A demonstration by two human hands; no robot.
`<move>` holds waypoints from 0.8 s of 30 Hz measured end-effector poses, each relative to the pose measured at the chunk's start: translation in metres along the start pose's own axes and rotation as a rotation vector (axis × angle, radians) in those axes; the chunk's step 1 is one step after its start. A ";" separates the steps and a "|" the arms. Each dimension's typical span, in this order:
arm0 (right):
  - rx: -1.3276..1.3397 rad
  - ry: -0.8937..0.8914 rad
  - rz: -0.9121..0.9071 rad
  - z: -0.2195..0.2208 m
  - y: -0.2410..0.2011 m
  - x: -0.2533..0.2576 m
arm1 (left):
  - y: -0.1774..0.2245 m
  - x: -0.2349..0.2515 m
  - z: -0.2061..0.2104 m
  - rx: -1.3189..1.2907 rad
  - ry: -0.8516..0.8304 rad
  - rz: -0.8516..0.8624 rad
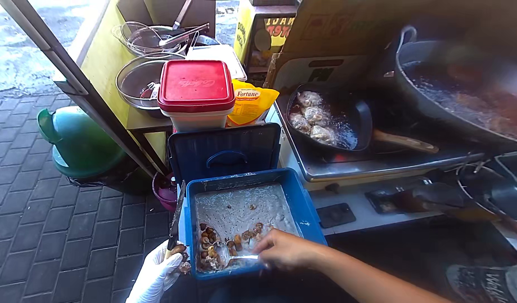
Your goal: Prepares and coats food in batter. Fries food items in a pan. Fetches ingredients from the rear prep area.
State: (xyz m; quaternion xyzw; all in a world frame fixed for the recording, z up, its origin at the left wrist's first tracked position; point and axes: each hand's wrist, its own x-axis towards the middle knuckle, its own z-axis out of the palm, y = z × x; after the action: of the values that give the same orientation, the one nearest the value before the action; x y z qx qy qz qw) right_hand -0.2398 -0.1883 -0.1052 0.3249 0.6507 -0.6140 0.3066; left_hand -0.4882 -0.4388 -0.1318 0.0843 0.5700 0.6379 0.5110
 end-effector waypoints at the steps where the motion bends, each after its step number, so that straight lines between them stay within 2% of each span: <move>1: 0.078 -0.011 0.017 0.000 0.004 -0.006 | 0.000 0.000 0.000 0.001 -0.004 0.001; 4: 0.191 0.029 -0.010 0.000 0.015 -0.022 | 0.000 0.001 -0.001 -0.005 -0.027 -0.005; 11: 0.195 0.293 -0.172 -0.007 0.028 -0.044 | 0.001 0.005 0.004 0.006 -0.047 -0.010; 17: 0.072 0.446 -0.134 -0.016 0.047 -0.053 | -0.002 0.004 0.016 0.013 -0.056 -0.031; 21: 0.023 0.478 -0.116 -0.015 0.062 -0.064 | -0.006 0.005 0.029 0.048 -0.067 -0.039; 24: 0.111 0.473 -0.162 -0.017 0.079 -0.078 | -0.003 0.003 0.050 0.112 -0.084 -0.024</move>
State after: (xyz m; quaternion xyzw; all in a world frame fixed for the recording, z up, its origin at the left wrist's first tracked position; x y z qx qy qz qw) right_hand -0.1297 -0.1725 -0.0897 0.4224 0.6937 -0.5782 0.0773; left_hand -0.4533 -0.4054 -0.1187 0.1326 0.5839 0.5948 0.5364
